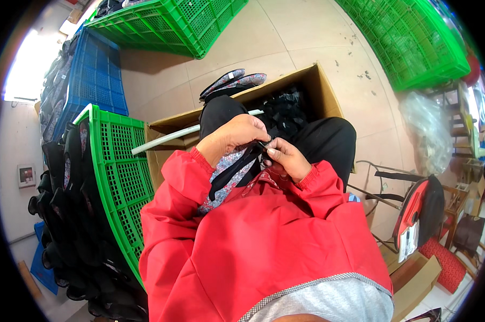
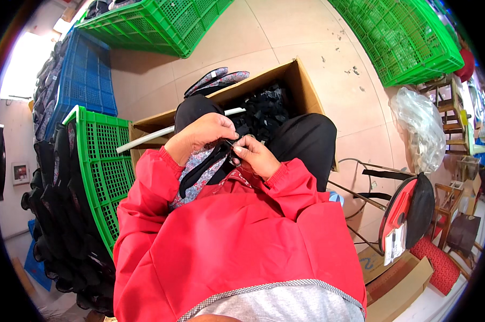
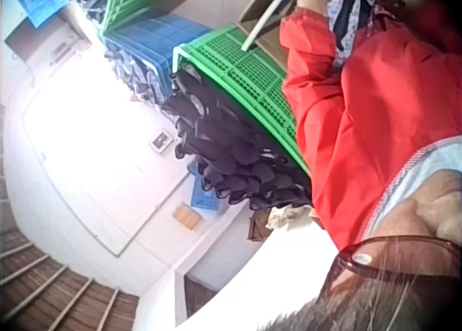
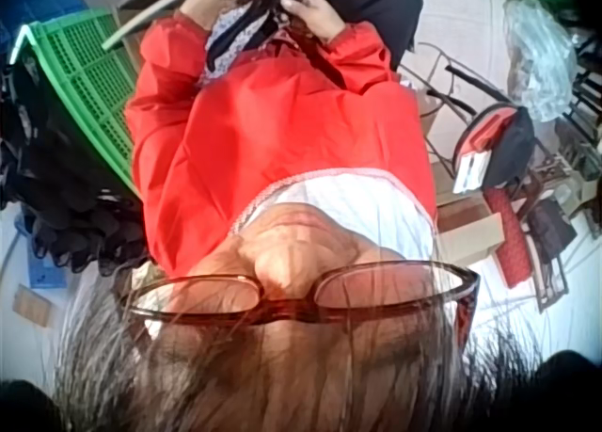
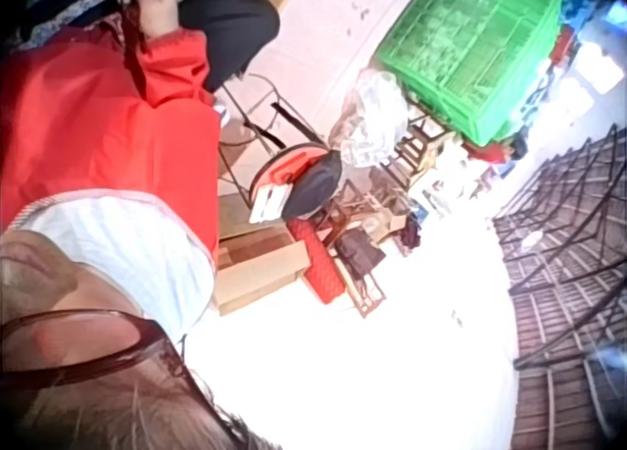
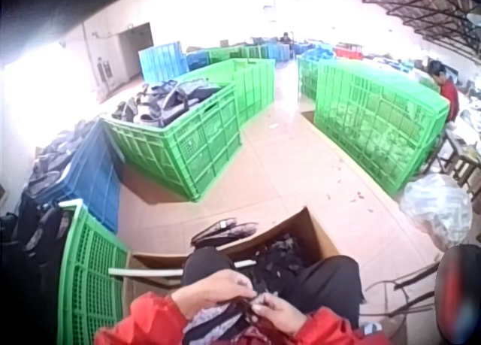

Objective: The person sits on the floor and sews the sole of a patterned slipper using a needle and thread. They pull the thread through the fabric repeatedly, then place the finished slipper into a green crate and pick up another one to continue the process.

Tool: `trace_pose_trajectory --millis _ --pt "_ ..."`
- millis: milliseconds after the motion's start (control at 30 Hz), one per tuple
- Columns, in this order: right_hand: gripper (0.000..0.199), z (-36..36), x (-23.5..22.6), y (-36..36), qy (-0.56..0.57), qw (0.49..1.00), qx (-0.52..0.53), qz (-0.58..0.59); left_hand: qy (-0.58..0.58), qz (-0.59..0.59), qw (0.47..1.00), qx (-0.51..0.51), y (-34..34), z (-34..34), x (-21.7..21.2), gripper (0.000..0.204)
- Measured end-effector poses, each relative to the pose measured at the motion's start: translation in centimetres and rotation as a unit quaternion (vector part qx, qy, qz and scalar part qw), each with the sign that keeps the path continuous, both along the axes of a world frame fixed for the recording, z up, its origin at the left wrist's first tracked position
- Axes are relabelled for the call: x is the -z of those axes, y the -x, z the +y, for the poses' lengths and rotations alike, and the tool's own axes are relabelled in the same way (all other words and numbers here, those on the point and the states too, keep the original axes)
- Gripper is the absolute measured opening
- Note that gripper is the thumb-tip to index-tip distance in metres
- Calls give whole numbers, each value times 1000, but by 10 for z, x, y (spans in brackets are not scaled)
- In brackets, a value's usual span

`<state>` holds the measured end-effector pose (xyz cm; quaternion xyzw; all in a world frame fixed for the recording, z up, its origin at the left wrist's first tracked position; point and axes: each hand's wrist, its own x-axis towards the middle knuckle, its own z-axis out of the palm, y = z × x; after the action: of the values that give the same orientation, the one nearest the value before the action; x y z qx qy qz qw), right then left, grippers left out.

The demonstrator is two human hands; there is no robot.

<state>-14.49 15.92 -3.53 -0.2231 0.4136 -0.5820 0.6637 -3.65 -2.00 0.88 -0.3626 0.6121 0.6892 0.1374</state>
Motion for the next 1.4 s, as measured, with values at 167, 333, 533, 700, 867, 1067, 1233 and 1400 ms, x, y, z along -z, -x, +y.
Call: trace_pose_trajectory --millis 167,333,533,700,867,1067,1233,1400 --pt "14 2 -1 1 -4 999 1 -33 -1 4 1000 -5 2 1 0 8" --pt "13 2 11 2 -32 999 10 -21 3 -5 1000 -3 4 2 3 8" --pt "12 2 8 5 -66 998 2 -22 16 8 1000 -3 5 3 4 9" --pt "13 5 11 6 -58 997 29 -36 56 24 997 -57 10 5 6 12" --pt "14 17 13 -5 -40 987 124 -94 291 124 948 -20 11 5 14 22" --pt "15 20 20 -12 -13 981 166 -104 477 146 866 -15 -10 -4 -19 25" --pt "18 23 22 -24 35 979 161 -117 308 252 917 34 -39 5 -54 30" --pt "21 23 27 -36 48 982 152 -102 471 283 823 144 -42 28 -48 27"
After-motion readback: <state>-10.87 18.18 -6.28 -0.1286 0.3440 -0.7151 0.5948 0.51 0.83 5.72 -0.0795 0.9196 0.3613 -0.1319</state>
